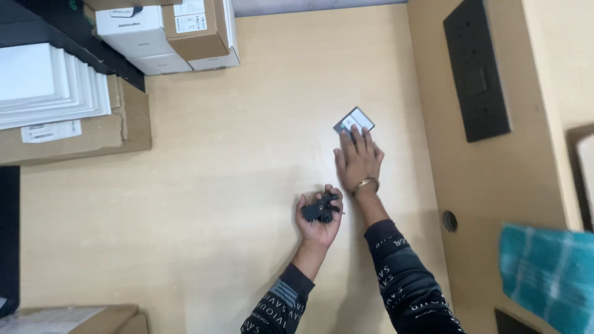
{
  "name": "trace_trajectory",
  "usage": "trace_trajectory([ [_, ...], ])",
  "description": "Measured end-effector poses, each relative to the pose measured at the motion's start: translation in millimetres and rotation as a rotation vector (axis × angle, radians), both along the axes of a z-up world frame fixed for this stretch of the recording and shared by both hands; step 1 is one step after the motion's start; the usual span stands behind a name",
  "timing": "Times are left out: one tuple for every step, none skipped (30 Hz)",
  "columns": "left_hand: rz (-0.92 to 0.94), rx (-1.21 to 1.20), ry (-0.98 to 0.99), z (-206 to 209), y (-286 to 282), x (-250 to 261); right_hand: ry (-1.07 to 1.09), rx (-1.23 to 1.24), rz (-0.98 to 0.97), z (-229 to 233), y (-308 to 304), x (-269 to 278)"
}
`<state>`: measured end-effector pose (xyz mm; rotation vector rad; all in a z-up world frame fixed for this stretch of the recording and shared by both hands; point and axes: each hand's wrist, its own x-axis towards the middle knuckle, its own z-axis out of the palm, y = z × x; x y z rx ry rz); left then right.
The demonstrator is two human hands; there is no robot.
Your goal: The person picks up various black plastic components and packaged items from a desk and places them into a cardboard box.
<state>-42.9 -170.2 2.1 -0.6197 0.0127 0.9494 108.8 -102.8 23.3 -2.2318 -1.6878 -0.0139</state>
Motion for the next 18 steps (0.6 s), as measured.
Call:
trace_trajectory([
  [-0.013, -0.068, 0.046, 2.9, -24.5, -11.2, 0.027, -0.013, -0.005, -0.6, -25.4, -13.1],
  [-0.026, -0.136, 0.092, 6.4, -49.1, -23.2, 0.062, 0.024, -0.019, -0.5, -57.5, -27.5],
  [-0.039, -0.163, 0.14, 11.2, -72.6, -37.5, 0.094, 0.062, -0.033, 1.2, -90.6, -42.9],
  [-0.052, -0.189, 0.188, 16.2, -94.8, -53.9, 0.099, 0.098, -0.038, 2.3, -120.2, -57.5],
  [-0.057, -0.226, 0.237, 21.6, -122.0, -70.2, 0.106, 0.125, -0.036, 3.1, -155.1, -72.3],
  [-0.057, -0.252, 0.271, 27.4, -148.4, -89.6, 0.109, 0.128, -0.038, 4.2, -194.7, -94.3],
  [-0.059, -0.27, 0.3, 33.0, -168.1, -109.2, 0.107, 0.138, -0.042, 5.4, -225.6, -113.3],
  [-0.062, -0.288, 0.329, 38.4, -184.0, -127.5, 0.13, 0.143, -0.031, 6.2, -248.6, -128.7],
  [-0.07, -0.279, 0.345, 45.1, -205.9, -146.3, 0.157, 0.127, -0.022, 9.5, -282.7, -148.6],
  [-0.078, -0.27, 0.36, 51.1, -222.7, -163.1, 0.184, 0.112, -0.015, 14.1, -314.5, -163.9],
  [-0.082, -0.252, 0.381, 57.7, -234.2, -180.7, 0.231, 0.016, -0.032, 18.4, -336.0, -178.1],
  [-0.075, -0.24, 0.399, 65.3, -248.0, -197.4, 0.277, -0.08, -0.049, 24.4, -355.2, -192.6],
  [-0.07, -0.224, 0.41, 71.9, -259.9, -209.0, 0.316, -0.175, -0.067, 33.1, -374.7, -203.0],
  [-0.066, -0.209, 0.422, 77.5, -270.2, -218.7, 0.336, -0.151, -0.105, 42.9, -389.6, -211.2],
  [-0.072, -0.166, 0.394, 82.9, -282.7, -231.1, 0.363, -0.14, -0.133, 53.1, -401.1, -221.3],
  [-0.078, -0.123, 0.366, 87.2, -291.7, -242.0, 0.39, -0.128, -0.161, 63.7, -411.2, -230.8],
  [-0.085, -0.072, 0.341, 91.3, -297.5, -252.6, 0.342, -0.194, -0.172, 73.5, -419.1, -236.8],
  [-0.071, -0.098, 0.368, 96.1, -308.3, -261.1, 0.293, -0.259, -0.182, 82.8, -427.7, -238.2],
])
